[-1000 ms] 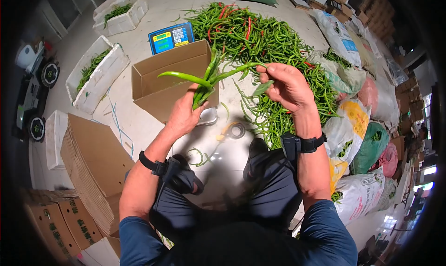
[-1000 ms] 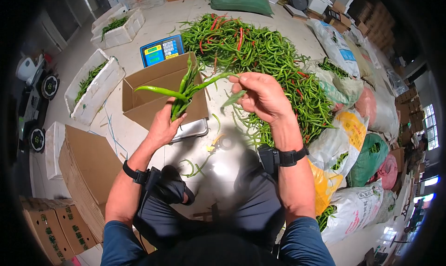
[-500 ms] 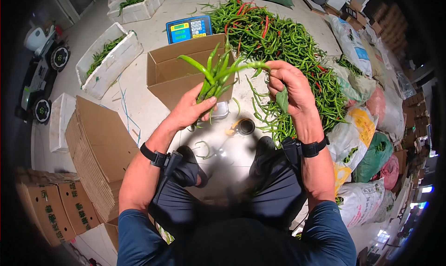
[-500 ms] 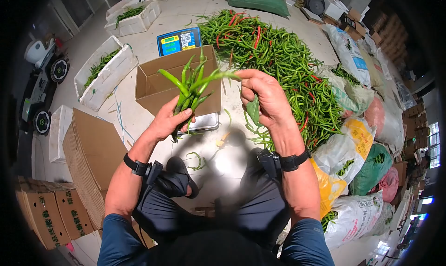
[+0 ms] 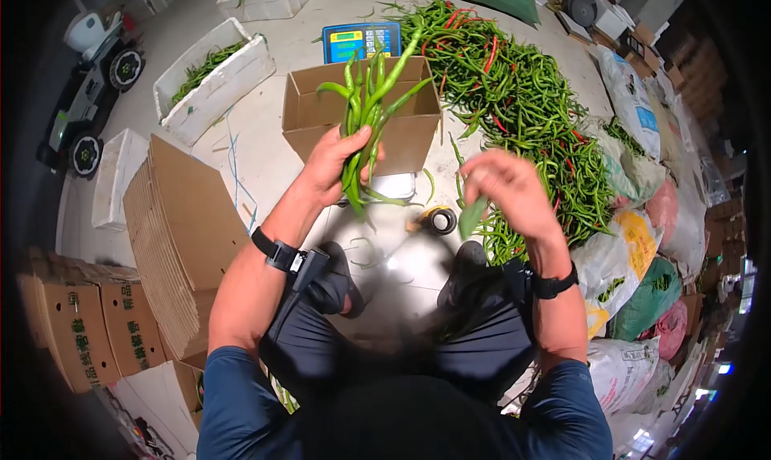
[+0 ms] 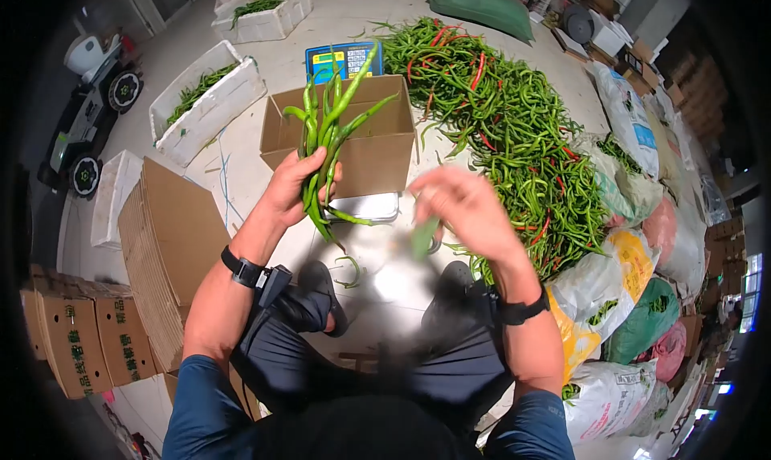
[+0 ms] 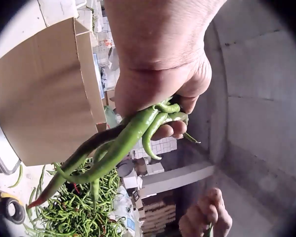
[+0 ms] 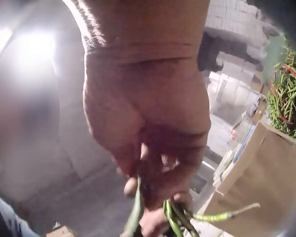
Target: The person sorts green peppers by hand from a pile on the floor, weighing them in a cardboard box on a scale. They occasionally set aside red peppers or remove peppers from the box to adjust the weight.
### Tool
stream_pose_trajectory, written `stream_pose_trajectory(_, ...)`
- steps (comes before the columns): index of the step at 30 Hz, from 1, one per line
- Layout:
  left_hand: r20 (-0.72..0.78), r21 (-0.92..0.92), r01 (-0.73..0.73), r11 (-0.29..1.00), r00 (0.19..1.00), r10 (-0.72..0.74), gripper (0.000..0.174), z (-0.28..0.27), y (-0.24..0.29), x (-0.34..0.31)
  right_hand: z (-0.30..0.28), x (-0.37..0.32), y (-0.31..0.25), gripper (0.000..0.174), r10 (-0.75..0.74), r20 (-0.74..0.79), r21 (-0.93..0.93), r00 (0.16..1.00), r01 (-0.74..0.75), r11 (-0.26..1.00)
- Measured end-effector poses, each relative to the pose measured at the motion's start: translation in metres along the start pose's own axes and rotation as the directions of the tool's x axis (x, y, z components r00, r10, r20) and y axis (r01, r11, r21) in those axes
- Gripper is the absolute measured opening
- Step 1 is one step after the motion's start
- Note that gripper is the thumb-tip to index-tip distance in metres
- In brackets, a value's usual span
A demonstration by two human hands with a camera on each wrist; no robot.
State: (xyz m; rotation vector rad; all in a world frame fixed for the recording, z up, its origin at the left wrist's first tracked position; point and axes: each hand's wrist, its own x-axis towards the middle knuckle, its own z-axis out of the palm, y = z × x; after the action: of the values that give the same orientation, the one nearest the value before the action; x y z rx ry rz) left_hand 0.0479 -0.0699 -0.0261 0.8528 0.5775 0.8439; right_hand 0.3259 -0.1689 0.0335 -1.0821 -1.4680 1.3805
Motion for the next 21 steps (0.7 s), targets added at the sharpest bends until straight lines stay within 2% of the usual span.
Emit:
stream_pose_trajectory(1,0.005,0.003,0.000,1.000,1.000,0.000,0.026,-0.002,0.000,-0.002,0.009,-0.004,0.001,0.023,0.053,0.192,-0.185,0.980,-0.017,0.983)
stream_pose_trajectory(2,-0.003,0.002,-0.002,1.000,1.000,0.002,0.026,-0.003,0.000,-0.002,0.021,-0.005,0.002,0.023,0.137,0.365,-0.364,0.921,0.006,0.931)
stream_pose_trajectory(4,0.014,-0.084,-0.012,0.996,1.000,0.013,0.025,0.002,0.003,0.000,0.049,-0.006,0.007,0.030,0.129,0.613,-0.529,0.779,0.283,0.800)
stream_pose_trajectory(5,0.018,-0.098,-0.007,0.995,1.000,0.008,0.025,0.003,0.004,0.001,0.051,-0.011,0.031,0.035,-0.043,0.581,-0.565,0.813,0.440,0.698)
stream_pose_trajectory(6,0.013,-0.100,0.000,0.995,1.000,0.001,0.025,0.005,0.005,0.001,0.053,-0.006,0.039,0.032,-0.104,0.469,-0.639,0.877,0.418,0.645)
stream_pose_trajectory(8,0.014,-0.157,0.003,0.988,1.000,-0.001,0.025,0.009,0.004,0.001,0.043,0.010,0.043,0.025,-0.035,0.131,-0.523,0.991,0.099,0.847)
stream_pose_trajectory(10,0.030,-0.183,0.020,0.983,0.999,-0.015,0.023,0.011,-0.001,0.003,0.031,0.034,0.033,0.021,0.114,-0.170,-0.192,0.979,-0.146,0.970)
stream_pose_trajectory(12,-0.018,-0.152,0.057,0.987,0.998,-0.060,0.021,0.019,-0.005,0.006,0.023,0.052,0.030,0.023,0.080,-0.267,-0.012,0.960,-0.087,0.996)
stream_pose_trajectory(16,0.072,-0.072,0.092,0.993,0.994,-0.087,0.023,0.037,-0.019,0.012,0.039,0.073,0.027,0.035,0.088,-0.311,0.001,0.946,-0.092,0.996)
stream_pose_trajectory(18,0.089,-0.078,0.107,0.991,0.991,-0.100,0.026,0.040,-0.027,0.017,0.041,0.079,0.032,0.034,0.113,-0.350,0.056,0.930,-0.099,0.993)
stream_pose_trajectory(20,0.034,-0.080,0.112,0.990,0.993,-0.110,0.028,0.043,-0.029,0.020,0.032,0.085,0.036,0.028,0.129,-0.302,0.075,0.944,-0.112,0.991)
stream_pose_trajectory(21,0.073,-0.077,0.122,0.989,0.990,-0.117,0.031,0.043,-0.028,0.020,0.029,0.086,0.034,0.026,0.154,-0.310,0.049,0.938,-0.146,0.988)
